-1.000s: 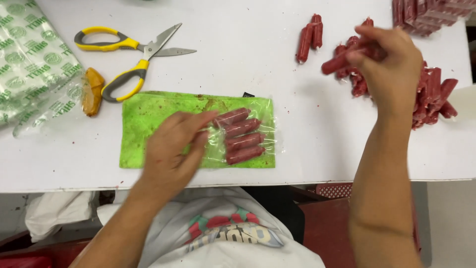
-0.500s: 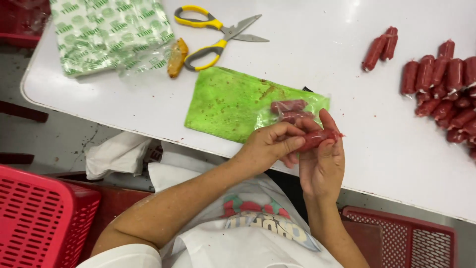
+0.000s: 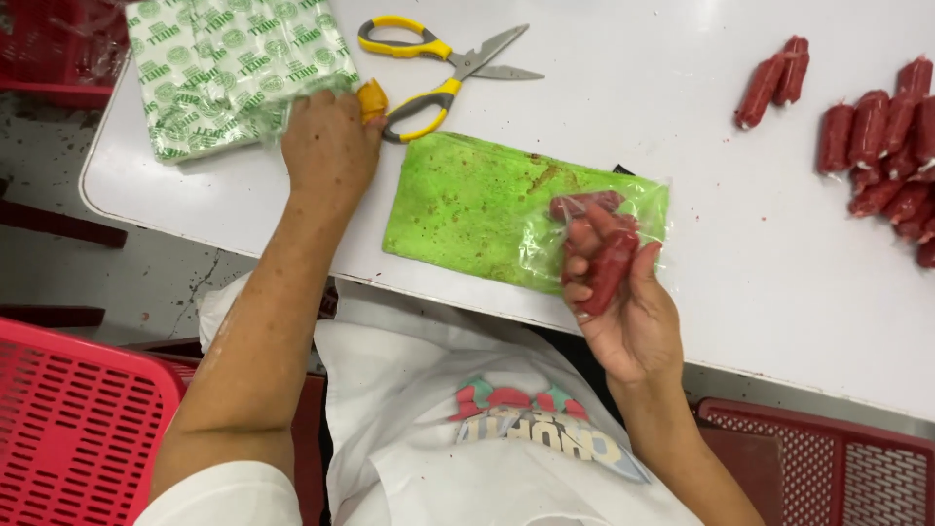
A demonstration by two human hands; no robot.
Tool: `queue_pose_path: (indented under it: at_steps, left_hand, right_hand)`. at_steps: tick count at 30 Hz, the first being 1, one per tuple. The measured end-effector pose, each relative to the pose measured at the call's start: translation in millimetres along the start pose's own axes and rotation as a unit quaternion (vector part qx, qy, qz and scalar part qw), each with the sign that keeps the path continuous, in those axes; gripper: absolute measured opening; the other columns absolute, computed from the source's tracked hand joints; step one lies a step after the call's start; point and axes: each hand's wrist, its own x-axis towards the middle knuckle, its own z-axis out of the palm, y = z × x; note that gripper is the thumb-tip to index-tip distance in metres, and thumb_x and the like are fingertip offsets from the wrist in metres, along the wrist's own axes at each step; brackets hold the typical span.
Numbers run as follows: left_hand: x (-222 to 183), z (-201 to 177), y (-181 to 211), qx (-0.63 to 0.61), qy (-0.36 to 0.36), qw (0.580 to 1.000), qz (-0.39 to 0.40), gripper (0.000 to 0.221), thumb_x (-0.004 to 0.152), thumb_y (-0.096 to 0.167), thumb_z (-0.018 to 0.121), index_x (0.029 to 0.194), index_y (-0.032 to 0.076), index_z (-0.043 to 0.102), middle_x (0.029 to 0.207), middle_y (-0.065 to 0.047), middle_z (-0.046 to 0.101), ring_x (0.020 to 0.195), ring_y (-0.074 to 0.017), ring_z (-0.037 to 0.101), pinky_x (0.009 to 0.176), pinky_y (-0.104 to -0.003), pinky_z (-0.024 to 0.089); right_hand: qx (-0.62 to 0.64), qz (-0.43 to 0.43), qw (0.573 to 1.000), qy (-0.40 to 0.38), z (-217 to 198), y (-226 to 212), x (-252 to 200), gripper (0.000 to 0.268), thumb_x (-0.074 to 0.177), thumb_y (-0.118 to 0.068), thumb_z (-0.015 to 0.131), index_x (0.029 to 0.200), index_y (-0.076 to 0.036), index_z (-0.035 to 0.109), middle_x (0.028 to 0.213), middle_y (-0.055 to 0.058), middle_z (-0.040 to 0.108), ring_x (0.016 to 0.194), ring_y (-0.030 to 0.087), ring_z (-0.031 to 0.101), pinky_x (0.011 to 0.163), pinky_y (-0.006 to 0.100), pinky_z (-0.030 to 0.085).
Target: The person picks up small red sausages and places them into a clear plastic bag by hand. They press the bag flat on a green cloth, apply a white label to the plastic bag, and place the finished package onto a pile of other products.
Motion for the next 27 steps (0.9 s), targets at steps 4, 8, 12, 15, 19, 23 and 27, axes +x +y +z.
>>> queue_pose_path:
  at_steps: [4, 8, 12, 15, 19, 23, 27]
  left_hand:
    - [23, -18, 4, 0.014, -0.12, 0.992, -0.047, 0.052, 0.101, 0.057, 0.063, 0.109, 0.007, 0.075, 0.106, -0.015, 0.064, 0.102, -0.0372, 0.059, 0.079, -0.049, 0.051]
    - [12, -61, 22, -0.093, -0.246, 0.955, -0.135, 0.043, 0.091, 0.048, 0.076, 0.11, 0.011, 0.066, 0.127, -0.014, 0.05, 0.111, -0.0366, 0.055, 0.088, -0.053, 0.046]
    - [-29, -60, 14, -0.1, -0.211, 0.968, -0.093, 0.019, 0.089, 0.027, 0.068, 0.095, 0.013, 0.057, 0.089, -0.009, 0.067, 0.081, -0.036, 0.061, 0.064, -0.049, 0.044]
    - [-58, -68, 22, -0.082, -0.088, 0.992, -0.041, 0.043, 0.09, 0.014, 0.062, 0.133, 0.013, 0.062, 0.101, -0.014, 0.071, 0.086, -0.0411, 0.065, 0.065, -0.053, 0.049]
    - [-117, -112, 96, -0.54, 0.058, 0.838, -0.055, 0.047, 0.088, 0.001, 0.074, 0.129, 0.009, 0.053, 0.113, -0.014, 0.069, 0.068, -0.0148, 0.058, 0.065, -0.024, 0.052]
    - [-148, -122, 148, -0.599, 0.08, 0.782, 0.155, 0.041, 0.095, 0.013, 0.075, 0.127, 0.005, 0.051, 0.115, -0.011, 0.072, 0.107, -0.0214, 0.073, 0.098, -0.029, 0.061]
    - [-145, -116, 167, -0.58, 0.081, 0.783, 0.21, 0.033, 0.097, 0.015, 0.07, 0.124, 0.001, 0.056, 0.117, -0.011, 0.072, 0.109, -0.0233, 0.074, 0.097, -0.032, 0.062]
  right_hand:
    - [-0.046, 0.02, 0.999, -0.003, 10, 7, -3, 0.067, 0.103, -0.044, 0.05, 0.15, 0.002, 0.041, 0.126, 0.019, 0.064, 0.092, 0.021, 0.065, 0.067, 0.026, 0.053]
    - [-0.099, 0.016, 0.995, 0.016, 11, 7, -6, 0.069, 0.102, -0.049, 0.043, 0.148, 0.003, 0.044, 0.128, 0.02, 0.065, 0.093, 0.02, 0.066, 0.065, 0.026, 0.052]
    - [-0.103, 0.014, 0.994, 0.027, 6, 8, -11, 0.068, 0.102, -0.048, 0.045, 0.147, 0.002, 0.046, 0.129, 0.021, 0.064, 0.094, 0.022, 0.065, 0.065, 0.027, 0.05]
    - [-0.098, 0.007, 0.995, 0.009, 3, 10, -10, 0.065, 0.102, -0.046, 0.047, 0.147, 0.001, 0.046, 0.132, 0.021, 0.063, 0.099, 0.023, 0.067, 0.067, 0.028, 0.051]
    - [-0.088, 0.026, 0.996, 0.013, 0, 18, -11, 0.062, 0.102, -0.044, 0.048, 0.145, 0.001, 0.047, 0.134, 0.021, 0.063, 0.112, 0.029, 0.065, 0.07, 0.029, 0.053]
    - [-0.064, 0.015, 0.997, 0.034, 3, 27, -14, 0.06, 0.102, -0.039, 0.052, 0.141, 0.007, 0.051, 0.126, 0.021, 0.064, 0.098, 0.023, 0.066, 0.072, 0.032, 0.06]
    - [-0.051, 0.008, 0.999, 0.007, 11, 25, -22, 0.057, 0.103, -0.037, 0.051, 0.14, 0.007, 0.051, 0.127, 0.019, 0.061, 0.117, 0.027, 0.062, 0.096, 0.035, 0.057]
